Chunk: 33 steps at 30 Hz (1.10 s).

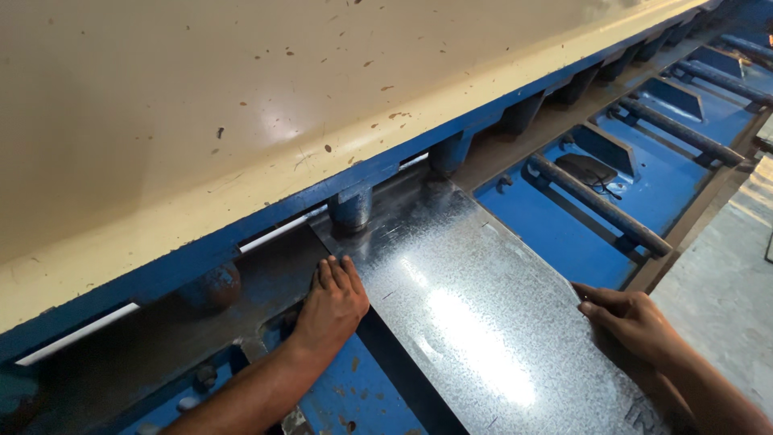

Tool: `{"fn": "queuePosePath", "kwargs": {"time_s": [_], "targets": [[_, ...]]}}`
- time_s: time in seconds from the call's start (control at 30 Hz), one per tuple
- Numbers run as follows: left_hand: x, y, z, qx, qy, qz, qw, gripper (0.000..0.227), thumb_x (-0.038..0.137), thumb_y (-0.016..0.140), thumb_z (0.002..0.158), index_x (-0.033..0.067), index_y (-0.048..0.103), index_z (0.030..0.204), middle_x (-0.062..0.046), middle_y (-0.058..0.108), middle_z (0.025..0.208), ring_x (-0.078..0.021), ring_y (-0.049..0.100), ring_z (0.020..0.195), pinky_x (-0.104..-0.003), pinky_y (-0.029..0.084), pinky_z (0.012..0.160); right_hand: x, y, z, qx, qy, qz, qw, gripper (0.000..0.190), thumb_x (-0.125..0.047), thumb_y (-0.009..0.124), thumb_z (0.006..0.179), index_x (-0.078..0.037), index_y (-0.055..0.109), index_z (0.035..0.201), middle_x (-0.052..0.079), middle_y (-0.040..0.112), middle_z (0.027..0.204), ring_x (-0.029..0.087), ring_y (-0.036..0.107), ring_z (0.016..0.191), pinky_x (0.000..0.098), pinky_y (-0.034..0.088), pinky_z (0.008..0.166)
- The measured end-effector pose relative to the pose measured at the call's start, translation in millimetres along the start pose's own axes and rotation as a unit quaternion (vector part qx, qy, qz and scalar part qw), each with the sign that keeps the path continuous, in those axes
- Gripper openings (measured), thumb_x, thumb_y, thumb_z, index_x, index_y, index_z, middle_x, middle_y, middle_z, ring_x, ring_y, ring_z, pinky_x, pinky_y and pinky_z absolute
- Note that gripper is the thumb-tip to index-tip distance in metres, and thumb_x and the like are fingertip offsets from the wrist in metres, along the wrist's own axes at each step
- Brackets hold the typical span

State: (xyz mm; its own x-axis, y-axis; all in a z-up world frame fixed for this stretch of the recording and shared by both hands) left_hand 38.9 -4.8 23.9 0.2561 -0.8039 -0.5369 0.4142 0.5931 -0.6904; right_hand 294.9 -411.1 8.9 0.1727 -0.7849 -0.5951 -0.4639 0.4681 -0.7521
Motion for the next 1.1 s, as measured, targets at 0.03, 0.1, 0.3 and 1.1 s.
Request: {"fn": "queuePosePath", "kwargs": {"time_s": [0.03, 0.1, 0.3, 1.1], "targets": [[-0.2, 0.3, 0.7, -0.001, 0.002, 0.000, 1.000, 0.038, 0.005, 0.060, 0.087, -0.0125, 0.067, 0.120, -0.034, 0.071, 0.111, -0.0393, 0.072, 0.105, -0.041, 0.061, 0.088, 1.0, 0.0, 1.0, -0.003, -0.005, 0.009, 1.000, 0.051, -0.039, 0.066, 0.094, -0.027, 0.063, 0.143, 0.013, 0.082, 0.118, 0.026, 0.079, 0.105, 0.0466, 0.061, 0.098], [-0.9, 0.2, 2.3, -0.001, 0.004, 0.002, 1.000, 0.038, 0.005, 0.060, 0.086, -0.0123, 0.067, 0.120, -0.033, 0.071, 0.110, -0.0392, 0.072, 0.105, -0.041, 0.061, 0.088, 2.0, -1.3, 2.7, -0.006, -0.009, 0.017, 1.000, 0.051, -0.038, 0.066, 0.093, -0.026, 0.063, 0.142, 0.013, 0.081, 0.117, 0.026, 0.080, 0.105, 0.0465, 0.061, 0.098], [-1.0, 0.1, 1.2, -0.001, 0.014, 0.004, 1.000, 0.035, 0.004, 0.061, 0.089, -0.0129, 0.066, 0.120, -0.033, 0.071, 0.110, -0.0397, 0.072, 0.105, -0.041, 0.061, 0.088, 0.8, -3.1, 3.8, -0.011, -0.001, 0.017, 1.000, 0.051, -0.038, 0.067, 0.093, -0.023, 0.064, 0.141, 0.013, 0.082, 0.119, 0.026, 0.080, 0.106, 0.0453, 0.060, 0.100], [1.1, 2.8, 0.5, 0.018, -0.002, -0.005, 1.000, 0.037, 0.006, 0.057, 0.087, -0.0153, 0.067, 0.115, -0.034, 0.072, 0.107, -0.0416, 0.072, 0.102, -0.044, 0.061, 0.086, 0.7, -1.4, 5.1, 0.005, 0.025, -0.009, 1.000, 0.049, -0.038, 0.068, 0.094, -0.022, 0.067, 0.140, 0.014, 0.082, 0.116, 0.031, 0.080, 0.101, 0.0484, 0.060, 0.101]]}}
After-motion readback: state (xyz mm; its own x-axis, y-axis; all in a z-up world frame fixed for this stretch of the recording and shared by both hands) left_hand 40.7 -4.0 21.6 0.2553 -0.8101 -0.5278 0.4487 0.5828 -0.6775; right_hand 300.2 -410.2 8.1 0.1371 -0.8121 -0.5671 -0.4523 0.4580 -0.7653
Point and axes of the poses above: each hand's wrist, its own z-axis towards the middle knuckle, its own y-axis out of the palm, x = y × z, the point moved 4 cm from there along z, towards the middle knuckle
